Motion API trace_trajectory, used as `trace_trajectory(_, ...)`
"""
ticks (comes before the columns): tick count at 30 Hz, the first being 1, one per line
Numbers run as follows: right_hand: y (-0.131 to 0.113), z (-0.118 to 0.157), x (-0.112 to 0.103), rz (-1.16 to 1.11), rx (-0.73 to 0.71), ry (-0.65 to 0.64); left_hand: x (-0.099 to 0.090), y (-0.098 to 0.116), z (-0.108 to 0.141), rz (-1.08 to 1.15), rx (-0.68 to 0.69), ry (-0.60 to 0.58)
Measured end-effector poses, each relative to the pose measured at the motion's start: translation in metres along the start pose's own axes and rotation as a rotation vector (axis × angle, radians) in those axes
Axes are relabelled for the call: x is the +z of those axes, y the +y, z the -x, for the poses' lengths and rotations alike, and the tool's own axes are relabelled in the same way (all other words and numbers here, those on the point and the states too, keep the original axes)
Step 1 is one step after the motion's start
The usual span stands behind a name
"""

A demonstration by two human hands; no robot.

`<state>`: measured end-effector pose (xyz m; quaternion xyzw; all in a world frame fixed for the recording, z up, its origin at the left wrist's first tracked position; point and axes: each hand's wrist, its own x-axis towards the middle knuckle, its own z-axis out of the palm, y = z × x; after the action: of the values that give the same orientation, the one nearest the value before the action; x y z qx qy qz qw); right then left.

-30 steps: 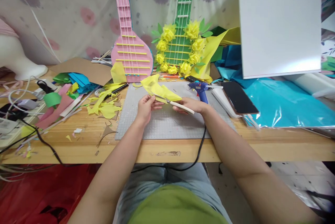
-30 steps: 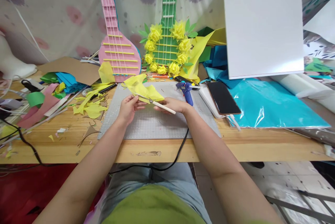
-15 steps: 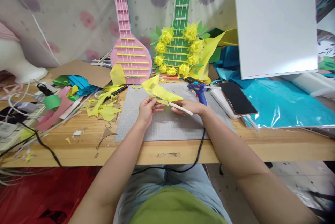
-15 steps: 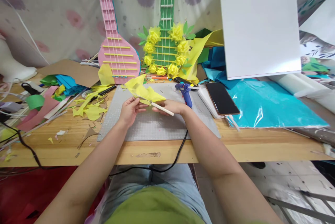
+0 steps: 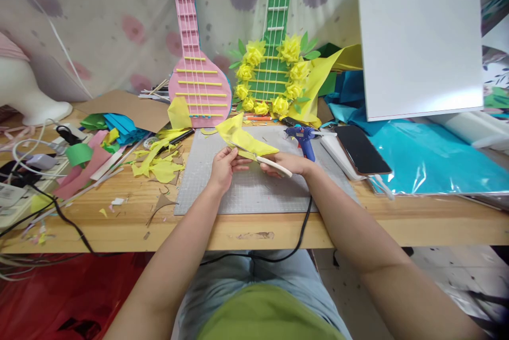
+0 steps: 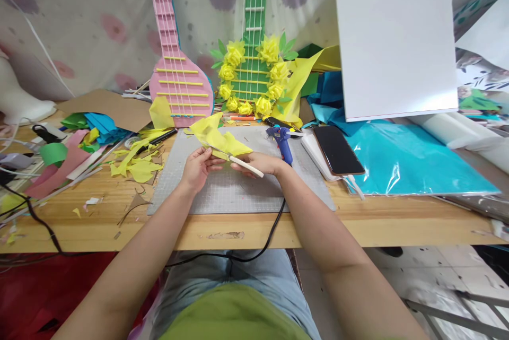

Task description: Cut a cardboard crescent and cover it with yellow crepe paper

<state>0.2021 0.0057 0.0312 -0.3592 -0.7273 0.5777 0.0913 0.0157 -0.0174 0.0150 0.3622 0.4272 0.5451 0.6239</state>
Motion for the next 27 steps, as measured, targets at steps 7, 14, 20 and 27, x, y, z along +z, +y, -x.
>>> trace_trajectory(7, 0.0035, -0.0001, -0.0027, -0.037, -0.049, -0.069, -0.0102, 0.0050, -0.0049, -0.127, 0.112, 0.053)
trace_trajectory(14, -0.0025, 0.0023, -0.0004, 0.018, -0.097, -0.057, -0.0058, 0.0023, -0.0038, -0.134, 0.150, 0.023)
trace_trajectory(20, 0.0011, -0.0005, 0.0000, -0.036, -0.106, -0.074, -0.0039, -0.0009, -0.0021, -0.115, 0.195, 0.026)
trace_trajectory(27, 0.0025, -0.0003, 0.0003, -0.071, -0.111, -0.079, -0.0003, 0.0006, 0.0000, -0.060, 0.181, 0.055)
